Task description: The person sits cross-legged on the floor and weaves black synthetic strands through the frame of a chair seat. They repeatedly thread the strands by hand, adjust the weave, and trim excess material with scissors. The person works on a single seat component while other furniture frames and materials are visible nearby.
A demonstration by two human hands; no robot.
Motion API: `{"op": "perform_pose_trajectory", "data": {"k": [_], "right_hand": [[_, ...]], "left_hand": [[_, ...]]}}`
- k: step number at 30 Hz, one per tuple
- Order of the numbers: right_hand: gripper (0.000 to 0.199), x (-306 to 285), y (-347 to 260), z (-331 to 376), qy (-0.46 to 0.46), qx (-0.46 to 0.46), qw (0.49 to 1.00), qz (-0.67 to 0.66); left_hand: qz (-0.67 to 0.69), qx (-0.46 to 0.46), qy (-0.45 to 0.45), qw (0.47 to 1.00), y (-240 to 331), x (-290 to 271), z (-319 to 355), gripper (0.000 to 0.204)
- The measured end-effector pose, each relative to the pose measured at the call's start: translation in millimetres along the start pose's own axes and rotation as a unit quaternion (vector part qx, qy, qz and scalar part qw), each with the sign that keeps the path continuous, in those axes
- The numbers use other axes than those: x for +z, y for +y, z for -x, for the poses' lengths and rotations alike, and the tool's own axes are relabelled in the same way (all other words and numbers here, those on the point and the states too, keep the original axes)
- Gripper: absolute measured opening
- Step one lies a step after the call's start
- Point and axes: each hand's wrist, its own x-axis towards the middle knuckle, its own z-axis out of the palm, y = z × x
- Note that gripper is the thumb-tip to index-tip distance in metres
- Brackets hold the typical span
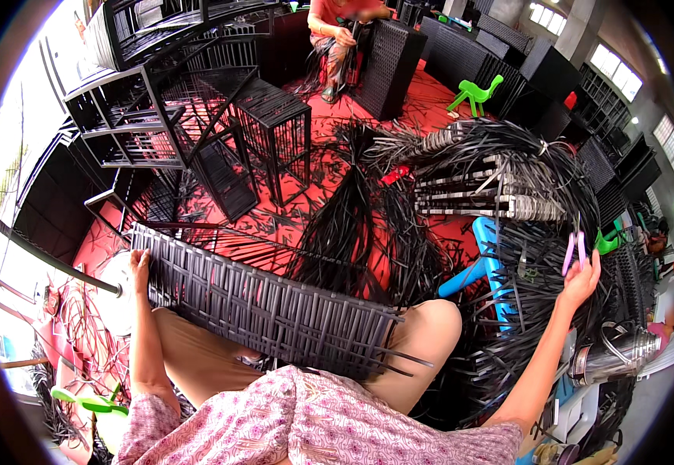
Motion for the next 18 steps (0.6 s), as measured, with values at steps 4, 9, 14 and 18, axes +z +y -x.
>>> {"op": "perform_pose_trajectory", "data": {"k": [4,9,14,18], "right_hand": [[0.039,98,-71,67,-0.193,0.138,0.958,-0.163],[0.031,190,-9,157,-0.362,0.502,0.725,-0.302],[0.024,300,82,220,-0.383,0.607,0.591,-0.367],[0.023,416,84,218,-0.439,0.541,0.638,-0.329]], "left_hand": [[-0.007,-0.013,0.005,1.0,1,10,0,0.023],[0.01,-0.003,-0.006,1.0,-2,7,1,0.02],[-0.019,0.001,-0.002,1.0,6,5,5,0.02],[-0.042,0.002,0.012,0.999,16,2,6,0.024]]}}
